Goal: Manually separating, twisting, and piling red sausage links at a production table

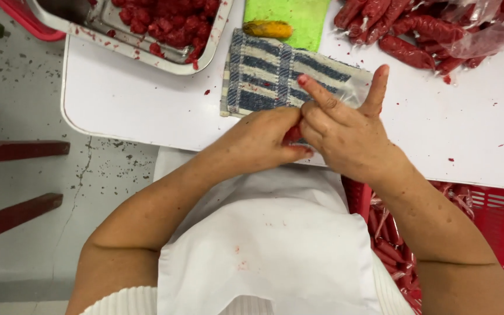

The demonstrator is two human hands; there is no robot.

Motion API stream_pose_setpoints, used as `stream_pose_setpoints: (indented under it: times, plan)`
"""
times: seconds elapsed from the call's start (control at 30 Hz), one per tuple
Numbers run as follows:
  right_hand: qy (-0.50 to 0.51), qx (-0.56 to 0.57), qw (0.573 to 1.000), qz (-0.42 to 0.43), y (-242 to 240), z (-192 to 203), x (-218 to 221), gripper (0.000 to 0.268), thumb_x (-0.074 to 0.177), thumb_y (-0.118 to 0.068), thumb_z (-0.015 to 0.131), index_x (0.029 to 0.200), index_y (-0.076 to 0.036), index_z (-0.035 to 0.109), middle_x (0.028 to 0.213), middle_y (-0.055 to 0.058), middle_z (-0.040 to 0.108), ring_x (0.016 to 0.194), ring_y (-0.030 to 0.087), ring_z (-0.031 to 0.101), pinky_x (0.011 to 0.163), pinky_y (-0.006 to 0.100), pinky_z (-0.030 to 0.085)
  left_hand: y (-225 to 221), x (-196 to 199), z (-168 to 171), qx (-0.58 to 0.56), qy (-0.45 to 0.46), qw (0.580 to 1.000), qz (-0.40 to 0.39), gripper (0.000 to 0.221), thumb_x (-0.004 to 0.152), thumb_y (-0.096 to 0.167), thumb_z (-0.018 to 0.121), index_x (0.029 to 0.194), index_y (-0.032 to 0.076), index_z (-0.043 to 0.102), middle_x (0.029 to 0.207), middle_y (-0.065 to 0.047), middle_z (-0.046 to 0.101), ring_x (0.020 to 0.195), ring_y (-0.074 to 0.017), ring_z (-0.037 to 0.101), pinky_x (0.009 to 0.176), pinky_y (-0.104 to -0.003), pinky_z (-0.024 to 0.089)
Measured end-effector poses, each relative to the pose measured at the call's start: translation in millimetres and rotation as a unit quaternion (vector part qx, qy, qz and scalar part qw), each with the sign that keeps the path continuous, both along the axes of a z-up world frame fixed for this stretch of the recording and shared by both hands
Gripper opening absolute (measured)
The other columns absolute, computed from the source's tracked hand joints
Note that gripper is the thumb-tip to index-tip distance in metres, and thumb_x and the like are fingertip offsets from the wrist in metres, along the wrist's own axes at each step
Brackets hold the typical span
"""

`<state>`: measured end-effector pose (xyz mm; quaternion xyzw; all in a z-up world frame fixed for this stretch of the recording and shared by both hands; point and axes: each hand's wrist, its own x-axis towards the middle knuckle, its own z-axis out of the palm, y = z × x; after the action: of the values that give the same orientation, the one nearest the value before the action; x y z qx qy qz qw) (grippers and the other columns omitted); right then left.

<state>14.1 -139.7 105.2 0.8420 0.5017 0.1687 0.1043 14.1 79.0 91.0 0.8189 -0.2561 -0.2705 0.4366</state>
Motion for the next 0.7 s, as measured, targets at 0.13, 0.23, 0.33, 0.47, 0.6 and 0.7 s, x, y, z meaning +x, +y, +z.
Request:
stream_pose_setpoints:
  times: [0.13,0.23,0.33,0.47,0.6,0.7]
  plan:
    - [-0.041,0.003,0.999,0.036,-2,18,14,0.03,0.123,-0.017,0.048,0.1,-0.024,0.066,0.113,-0.013,0.066,0.16,0.017,0.042,0.122,0.074,-0.019,-3,-7,0,-0.069,-0.028,0.991,0.115,0.024,0.085,0.03,0.063,0.073,0.015,0.049,0.069,-0.005,0.066,0.064,-0.0274,0.061,0.059,-0.042,0.043]
    - [-0.024,0.01,0.997,0.071,-28,37,18,0.028,0.128,-0.028,0.056,0.104,-0.026,0.071,0.12,-0.018,0.074,0.157,0.021,0.055,0.122,0.071,-0.026,20,-14,14,-0.003,-0.021,0.999,0.049,0.032,0.093,0.041,0.06,0.074,0.016,0.053,0.071,-0.004,0.069,0.065,-0.0288,0.065,0.059,-0.044,0.044]
    - [0.007,0.019,0.997,0.073,-35,46,19,0.03,0.133,-0.028,0.058,0.108,-0.024,0.073,0.12,-0.019,0.076,0.159,0.025,0.061,0.117,0.074,-0.027,50,-17,10,-0.04,0.01,0.999,0.001,0.036,0.093,0.039,0.068,0.072,0.016,0.051,0.065,0.003,0.057,0.059,-0.0173,0.053,0.054,-0.035,0.039]
    - [0.001,0.025,0.995,0.101,1,48,21,0.03,0.131,-0.017,0.066,0.101,-0.017,0.07,0.115,-0.012,0.073,0.155,0.026,0.069,0.117,0.077,-0.022,73,0,-12,-0.171,0.154,0.967,-0.112,0.056,0.076,0.031,0.084,0.124,0.015,0.061,0.08,0.007,0.062,0.076,-0.006,0.059,0.07,-0.022,0.047]
    - [-0.115,-0.011,0.983,0.144,41,49,31,0.029,0.122,-0.016,0.053,0.096,-0.021,0.066,0.103,-0.011,0.056,0.15,0.019,0.054,0.12,0.077,-0.011,56,-12,-9,-0.305,0.007,0.952,0.001,0.028,0.097,0.039,0.058,0.101,0.012,0.057,0.094,0.002,0.063,0.085,-0.0107,0.059,0.076,-0.026,0.047]
    - [-0.098,-0.016,0.981,0.169,40,71,44,0.028,0.124,-0.032,0.057,0.097,-0.03,0.063,0.112,-0.015,0.07,0.148,0.026,0.059,0.116,0.076,-0.026,70,-28,5,-0.323,-0.082,0.941,0.055,0.036,0.105,0.032,0.045,0.078,0.009,0.042,0.07,-0.001,0.041,0.065,-0.0143,0.045,0.064,-0.03,0.039]
